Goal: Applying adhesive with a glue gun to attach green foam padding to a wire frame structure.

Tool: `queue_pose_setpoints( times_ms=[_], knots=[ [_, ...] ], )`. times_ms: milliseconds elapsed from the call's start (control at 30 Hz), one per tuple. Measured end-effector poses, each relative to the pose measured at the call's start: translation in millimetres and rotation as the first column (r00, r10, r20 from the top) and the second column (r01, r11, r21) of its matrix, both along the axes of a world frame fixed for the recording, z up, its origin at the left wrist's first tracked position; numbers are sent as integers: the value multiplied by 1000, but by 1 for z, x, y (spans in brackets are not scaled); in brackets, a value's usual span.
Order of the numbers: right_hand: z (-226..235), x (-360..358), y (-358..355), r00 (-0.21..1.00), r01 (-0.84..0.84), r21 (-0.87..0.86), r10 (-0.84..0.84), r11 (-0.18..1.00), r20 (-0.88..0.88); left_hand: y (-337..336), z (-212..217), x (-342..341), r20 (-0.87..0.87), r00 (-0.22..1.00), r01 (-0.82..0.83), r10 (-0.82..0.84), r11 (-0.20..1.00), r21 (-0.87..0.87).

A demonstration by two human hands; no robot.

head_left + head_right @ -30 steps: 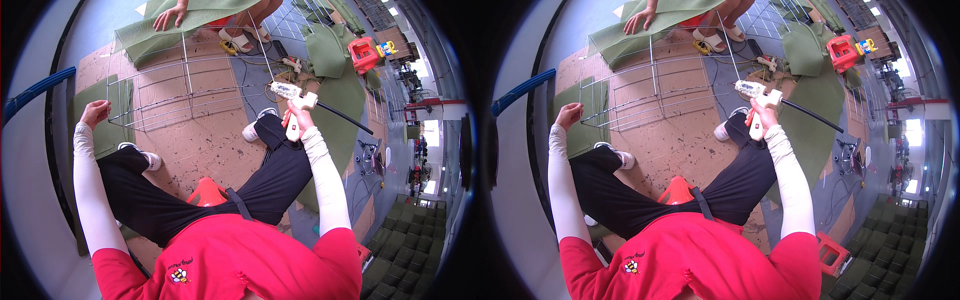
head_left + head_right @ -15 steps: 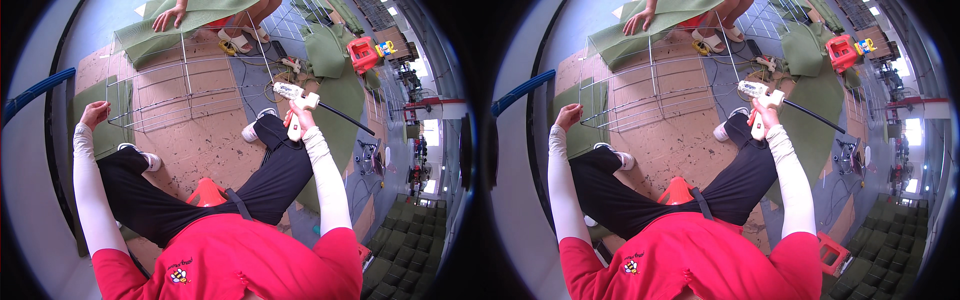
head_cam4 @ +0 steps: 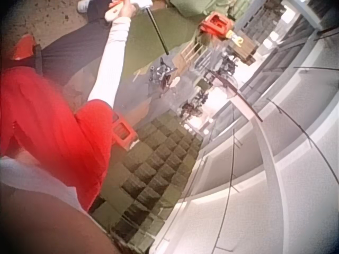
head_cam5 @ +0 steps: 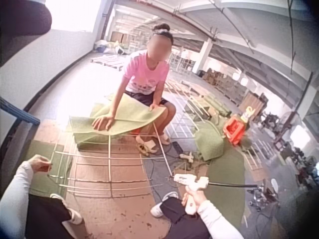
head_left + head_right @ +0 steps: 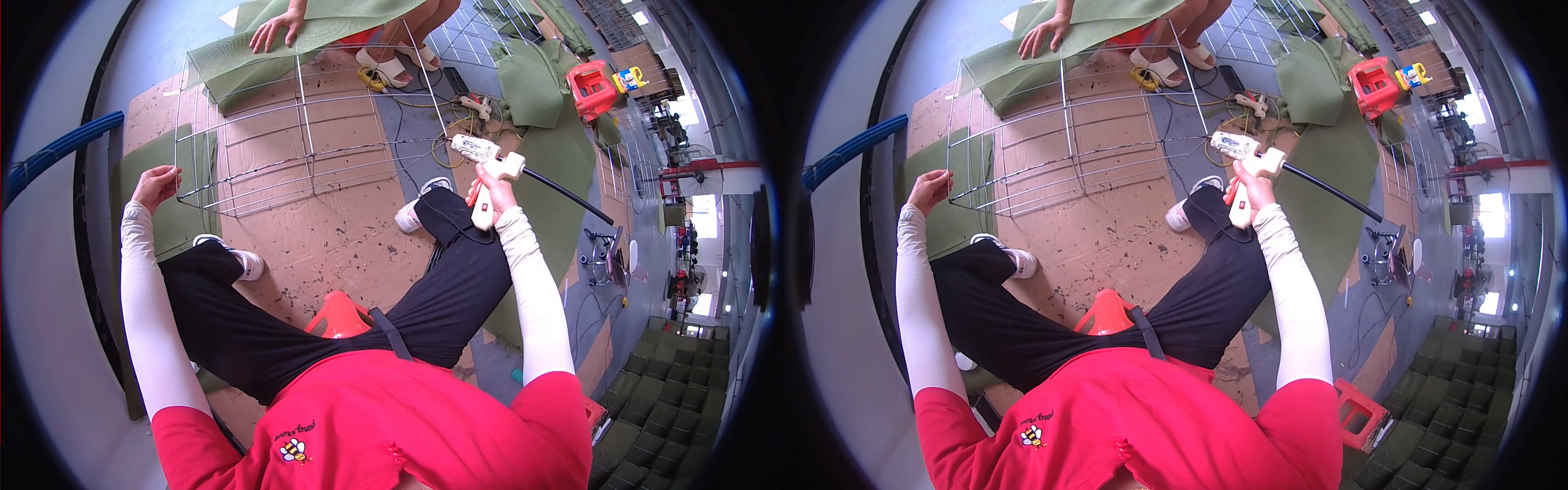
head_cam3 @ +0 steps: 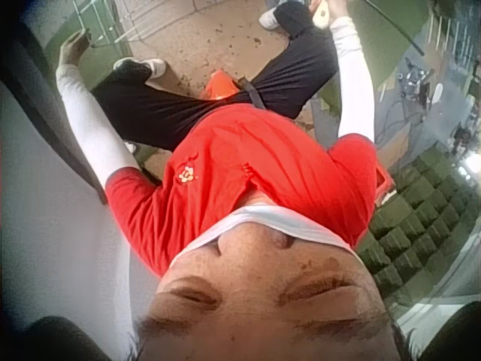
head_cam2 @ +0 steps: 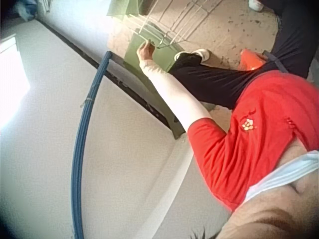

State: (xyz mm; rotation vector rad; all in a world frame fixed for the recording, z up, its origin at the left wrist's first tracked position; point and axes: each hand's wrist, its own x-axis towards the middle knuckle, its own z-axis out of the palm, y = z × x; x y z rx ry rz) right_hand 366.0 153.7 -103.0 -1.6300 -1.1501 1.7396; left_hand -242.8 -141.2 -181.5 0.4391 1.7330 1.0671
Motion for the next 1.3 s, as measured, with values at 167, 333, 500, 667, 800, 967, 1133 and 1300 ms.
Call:
queue_pose_setpoints(
  times_ms=[167, 333, 500, 667, 800, 967, 1133, 1300],
  knots=[
    [2, 0, 0, 1000, 9, 15, -10, 1000, 15, 1, 5, 4, -11, 1000, -1, 1, 1000, 3],
    [3, 1, 0, 1000, -8, 17, 8, 1000, 24, 2, 7, 6, -19, 1000, -12, 12, 1000, -2],
    [3, 4, 1, 1000, 6, 5, -6, 1000, 6, 2, 4, 3, 2, 1000, 2, -2, 1000, 11],
    [2, 3, 0, 1000, 15, 19, -16, 1000, 17, 2, 5, 5, -12, 1000, -16, 16, 1000, -17],
    [2, 3, -1, 1000, 19, 17, -19, 1000, 17, 2, 5, 3, -17, 1000, -9, 9, 1000, -17],
    [4, 1, -3, 1000, 9, 12, -9, 1000, 15, 2, 5, 3, -11, 1000, -22, 22, 1000, -4],
    [3, 3, -3, 1000, -22, 0, 22, 1000, 16, 1, 5, 4, -6, 1000, -15, 15, 1000, 12],
    [4, 2, -4, 999, -40, -17, 41, 999, 23, 0, 8, 6, -27, 999, -23, 23, 1000, -17]
  ],
)
